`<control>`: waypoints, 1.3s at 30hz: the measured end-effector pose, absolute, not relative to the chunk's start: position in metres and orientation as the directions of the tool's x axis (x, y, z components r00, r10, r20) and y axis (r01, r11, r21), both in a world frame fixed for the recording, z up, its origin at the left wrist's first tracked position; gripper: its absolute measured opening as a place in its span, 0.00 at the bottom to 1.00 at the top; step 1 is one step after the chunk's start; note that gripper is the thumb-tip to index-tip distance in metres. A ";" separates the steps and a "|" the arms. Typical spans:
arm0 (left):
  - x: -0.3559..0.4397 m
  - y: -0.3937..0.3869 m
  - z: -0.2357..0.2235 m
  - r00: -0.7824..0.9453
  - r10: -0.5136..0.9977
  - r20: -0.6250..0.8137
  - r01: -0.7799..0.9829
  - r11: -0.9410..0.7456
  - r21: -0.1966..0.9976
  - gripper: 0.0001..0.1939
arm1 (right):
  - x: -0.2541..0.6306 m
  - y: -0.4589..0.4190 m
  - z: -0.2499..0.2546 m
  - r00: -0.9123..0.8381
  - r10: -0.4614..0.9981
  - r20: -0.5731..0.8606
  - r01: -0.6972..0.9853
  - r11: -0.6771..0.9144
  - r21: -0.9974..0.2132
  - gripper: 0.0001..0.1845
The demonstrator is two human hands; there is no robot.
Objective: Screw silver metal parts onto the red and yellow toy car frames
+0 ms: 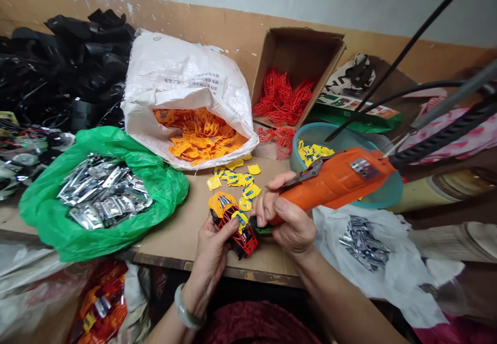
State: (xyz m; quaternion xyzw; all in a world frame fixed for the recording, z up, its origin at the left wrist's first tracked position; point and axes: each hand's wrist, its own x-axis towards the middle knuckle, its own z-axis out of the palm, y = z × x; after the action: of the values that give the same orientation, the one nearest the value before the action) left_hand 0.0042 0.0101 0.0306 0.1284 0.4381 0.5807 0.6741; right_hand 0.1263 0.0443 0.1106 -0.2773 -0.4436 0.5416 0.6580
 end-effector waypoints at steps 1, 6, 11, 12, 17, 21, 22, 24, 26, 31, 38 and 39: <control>0.004 0.010 0.030 -0.059 0.894 -0.444 -0.671 0.294 0.680 0.28 | 0.126 0.044 0.109 0.019 0.959 0.282 -0.458 0.259 -0.850 0.13; 0.005 0.010 0.030 -0.067 0.888 -0.456 -0.670 0.299 0.680 0.28 | 0.126 0.043 0.105 0.010 0.952 0.305 -0.439 0.278 -0.855 0.13; 0.007 0.010 0.029 -0.083 0.887 -0.454 -0.662 0.291 0.690 0.27 | 0.127 0.042 0.104 -0.041 0.933 0.357 -0.465 0.298 -0.833 0.11; 0.008 0.010 0.029 -0.097 0.887 -0.452 -0.659 0.283 0.697 0.27 | 0.127 0.042 0.103 -0.056 0.931 0.360 -0.466 0.294 -0.834 0.11; 0.010 0.009 0.032 -0.173 0.884 -0.434 -0.633 0.238 0.737 0.26 | 0.129 0.038 0.099 -0.109 0.932 0.346 -0.449 0.264 -0.854 0.11; 0.009 0.007 0.034 -0.182 0.885 -0.428 -0.619 0.235 0.749 0.26 | 0.126 0.036 0.096 -0.157 0.934 0.321 -0.418 0.232 -0.878 0.13; 0.007 0.006 0.034 -0.175 0.890 -0.421 -0.610 0.237 0.756 0.26 | 0.125 0.037 0.095 -0.171 0.932 0.321 -0.429 0.222 -0.876 0.13; 0.001 0.007 0.035 -0.156 0.904 -0.398 -0.586 0.239 0.774 0.26 | 0.125 0.041 0.094 -0.149 0.934 0.323 -0.463 0.223 -0.858 0.13; -0.008 0.008 0.036 -0.137 0.910 -0.392 -0.577 0.249 0.778 0.26 | 0.128 0.047 0.091 -0.056 0.950 0.306 -0.454 0.249 -0.855 0.14; -0.034 0.011 0.039 0.020 0.877 -0.481 -0.659 0.373 0.653 0.29 | 0.150 0.067 0.088 0.135 0.964 0.228 -0.207 0.253 -0.945 0.17; -0.038 0.002 0.028 0.129 0.765 -0.631 -0.639 0.551 0.537 0.48 | 0.233 0.055 0.086 0.202 0.913 0.355 0.439 0.240 -0.866 0.18; -0.036 0.001 0.028 0.156 0.764 -0.626 -0.610 0.573 0.547 0.51 | 0.253 0.044 0.084 0.250 0.913 0.323 0.560 0.135 -0.817 0.14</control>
State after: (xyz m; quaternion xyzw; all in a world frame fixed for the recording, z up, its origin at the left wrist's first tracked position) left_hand -0.0363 0.0010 0.0284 0.0829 0.4643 0.4544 0.7557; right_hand 0.2527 0.0444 0.0836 -0.6309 -0.5837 0.1849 0.4765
